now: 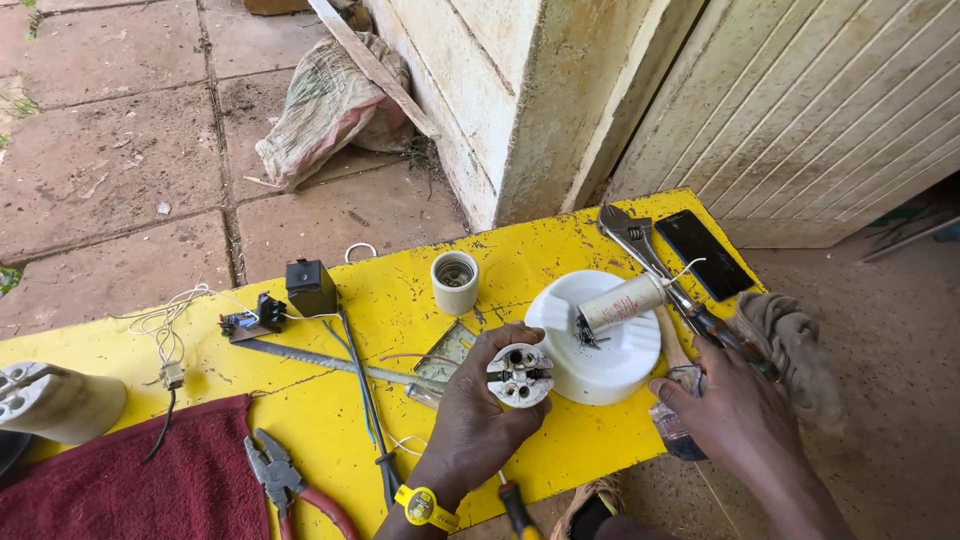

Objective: A person is seen wiring and cleaning a circular electrical component on a yellow workbench using a screwdriver and a brush.

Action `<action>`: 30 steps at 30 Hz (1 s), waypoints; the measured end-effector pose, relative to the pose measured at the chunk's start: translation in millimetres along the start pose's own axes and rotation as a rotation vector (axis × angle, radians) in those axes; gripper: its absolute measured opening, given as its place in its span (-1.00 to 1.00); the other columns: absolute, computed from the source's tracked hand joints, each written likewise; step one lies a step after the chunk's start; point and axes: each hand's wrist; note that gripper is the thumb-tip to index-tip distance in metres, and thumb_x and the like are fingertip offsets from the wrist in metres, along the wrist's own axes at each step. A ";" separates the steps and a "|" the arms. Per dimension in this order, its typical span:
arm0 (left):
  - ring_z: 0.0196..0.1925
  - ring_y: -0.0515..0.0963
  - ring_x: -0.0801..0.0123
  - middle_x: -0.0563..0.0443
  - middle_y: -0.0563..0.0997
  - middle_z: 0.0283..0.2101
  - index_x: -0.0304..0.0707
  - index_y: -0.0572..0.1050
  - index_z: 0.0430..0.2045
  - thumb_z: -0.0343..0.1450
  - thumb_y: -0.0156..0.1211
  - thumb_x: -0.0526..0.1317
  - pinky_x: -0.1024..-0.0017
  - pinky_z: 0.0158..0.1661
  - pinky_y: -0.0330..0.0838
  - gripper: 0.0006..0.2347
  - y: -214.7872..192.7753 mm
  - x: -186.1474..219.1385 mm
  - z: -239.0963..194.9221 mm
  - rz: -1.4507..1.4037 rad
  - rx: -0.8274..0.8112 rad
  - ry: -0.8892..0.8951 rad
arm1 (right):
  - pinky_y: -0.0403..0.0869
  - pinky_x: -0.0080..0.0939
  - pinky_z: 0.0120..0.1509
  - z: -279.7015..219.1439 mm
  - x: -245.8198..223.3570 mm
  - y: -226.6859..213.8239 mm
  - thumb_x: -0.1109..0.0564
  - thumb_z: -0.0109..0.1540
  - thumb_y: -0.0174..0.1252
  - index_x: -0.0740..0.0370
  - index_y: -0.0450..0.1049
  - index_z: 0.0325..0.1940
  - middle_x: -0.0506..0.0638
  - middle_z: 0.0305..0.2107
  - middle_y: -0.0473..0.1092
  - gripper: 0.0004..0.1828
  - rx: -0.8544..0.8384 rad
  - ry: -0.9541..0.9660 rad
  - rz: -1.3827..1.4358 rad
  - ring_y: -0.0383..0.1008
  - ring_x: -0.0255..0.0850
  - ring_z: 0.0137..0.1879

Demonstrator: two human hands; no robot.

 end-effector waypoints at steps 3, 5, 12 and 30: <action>0.26 0.63 0.34 0.07 0.62 0.22 0.02 0.54 0.02 0.17 0.36 -0.44 0.38 0.29 0.40 -0.49 1.4 -3.5 1.3 -0.018 0.001 -0.007 | 0.29 0.24 0.57 5.0 4.2 0.0 -0.35 0.23 0.15 -0.05 0.07 0.66 -0.06 0.54 0.14 -0.03 0.006 0.010 0.075 0.20 0.01 0.61; 0.25 0.63 0.33 0.08 0.61 0.21 0.04 0.54 0.01 0.18 0.36 -0.45 0.37 0.28 0.41 -0.50 1.2 -5.1 1.7 -0.025 0.007 -0.022 | 0.30 0.20 0.56 8.2 6.4 0.2 -0.34 0.21 0.16 -0.05 0.13 0.64 -0.03 0.52 0.19 -0.05 0.004 0.004 0.120 0.25 -0.01 0.58; 0.23 0.59 0.20 -0.01 0.60 0.18 0.02 0.51 0.08 0.18 0.37 -0.43 0.28 0.26 0.40 -0.46 1.9 -11.5 -0.3 0.195 0.020 0.085 | 0.44 0.01 0.03 -9.0 3.7 -6.3 -0.17 0.22 0.21 0.10 0.61 0.19 0.09 -0.02 0.65 -0.46 -0.044 0.136 0.292 0.63 0.03 0.00; 0.05 0.63 0.41 0.12 0.62 0.01 -0.02 0.47 -0.01 0.28 0.34 -0.37 0.46 0.17 0.49 -0.61 -7.0 -13.8 -0.2 -0.060 0.094 0.172 | 0.46 -0.10 -0.23 -23.7 70.0 85.2 -0.08 0.20 0.47 0.30 0.69 -0.35 0.04 -0.47 0.52 -0.64 -0.785 -0.495 0.718 0.49 -0.15 -0.34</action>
Point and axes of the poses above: each hand's wrist, its own z-axis towards the middle knuckle, its own y-axis out of the palm, x = y × z
